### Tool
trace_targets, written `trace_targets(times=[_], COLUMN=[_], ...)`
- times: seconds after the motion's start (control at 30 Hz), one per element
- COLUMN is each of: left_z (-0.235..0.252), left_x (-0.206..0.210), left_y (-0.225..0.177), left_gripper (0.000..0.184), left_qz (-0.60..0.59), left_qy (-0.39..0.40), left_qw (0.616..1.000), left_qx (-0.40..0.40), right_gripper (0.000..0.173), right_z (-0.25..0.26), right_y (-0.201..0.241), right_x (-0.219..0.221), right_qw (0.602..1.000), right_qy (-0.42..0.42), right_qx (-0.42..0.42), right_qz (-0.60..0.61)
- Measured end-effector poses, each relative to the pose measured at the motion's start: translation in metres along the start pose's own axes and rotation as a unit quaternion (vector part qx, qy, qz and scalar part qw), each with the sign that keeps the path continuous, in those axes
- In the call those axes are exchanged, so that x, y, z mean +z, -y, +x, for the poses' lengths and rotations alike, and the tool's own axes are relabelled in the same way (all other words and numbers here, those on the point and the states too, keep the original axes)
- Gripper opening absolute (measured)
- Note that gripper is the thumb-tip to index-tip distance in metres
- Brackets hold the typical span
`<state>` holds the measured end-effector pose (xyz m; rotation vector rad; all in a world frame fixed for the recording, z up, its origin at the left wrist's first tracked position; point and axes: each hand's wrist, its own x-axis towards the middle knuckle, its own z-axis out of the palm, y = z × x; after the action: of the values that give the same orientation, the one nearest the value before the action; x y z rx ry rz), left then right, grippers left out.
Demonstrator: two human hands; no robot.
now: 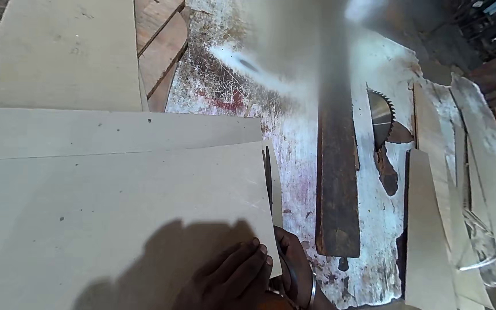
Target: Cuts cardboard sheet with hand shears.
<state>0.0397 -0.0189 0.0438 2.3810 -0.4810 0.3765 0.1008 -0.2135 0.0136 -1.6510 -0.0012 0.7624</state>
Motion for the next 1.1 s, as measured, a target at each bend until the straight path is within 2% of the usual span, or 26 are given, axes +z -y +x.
trace_targets(times=[0.03, 0.2, 0.27, 0.43, 0.57, 0.8, 0.97, 1.1], left_z=[0.000, 0.000, 0.001, 0.003, 0.003, 0.002, 0.000, -0.002], left_x=[-0.003, -0.010, -0.008, -0.008, -0.019, -0.020, -0.017, -0.016], left_y=[-0.002, -0.003, -0.003, -0.005, -0.010, -0.011, -0.010, -0.010], left_gripper=[0.021, 0.022, 0.021, 0.021, 0.023, 0.023, 0.023, 0.024], left_qz=[-0.011, -0.027, -0.018, -0.012, -0.022, -0.023, -0.030, -0.022], left_qy=[0.006, 0.014, 0.008, 0.005, 0.043, 0.026, 0.033, 0.035], left_qw=[1.000, 1.000, 1.000, 1.000, 0.999, 0.999, 0.999, 0.999], left_qx=[-0.003, -0.001, 0.001, -0.008, -0.007, -0.004, -0.003, 0.003], right_gripper=[0.029, 0.027, 0.023, 0.028, 0.032, 0.034, 0.018, 0.020], right_z=[0.002, 0.003, 0.002, 0.000, 0.004, 0.005, 0.002, 0.003], right_y=[0.000, 0.002, 0.005, 0.002, 0.001, 0.008, 0.008, 0.004], right_x=[-0.002, 0.002, 0.004, 0.009, 0.003, 0.004, 0.011, 0.010], right_qw=[0.999, 0.996, 0.997, 0.998, 0.997, 0.994, 0.996, 0.996], right_qy=[-0.002, -0.015, -0.021, -0.030, -0.035, -0.028, -0.038, -0.039], right_qx=[-0.014, -0.042, -0.034, -0.058, -0.062, -0.079, -0.081, -0.080], right_qz=[-0.028, -0.079, -0.067, 0.022, -0.011, -0.063, -0.005, 0.020])
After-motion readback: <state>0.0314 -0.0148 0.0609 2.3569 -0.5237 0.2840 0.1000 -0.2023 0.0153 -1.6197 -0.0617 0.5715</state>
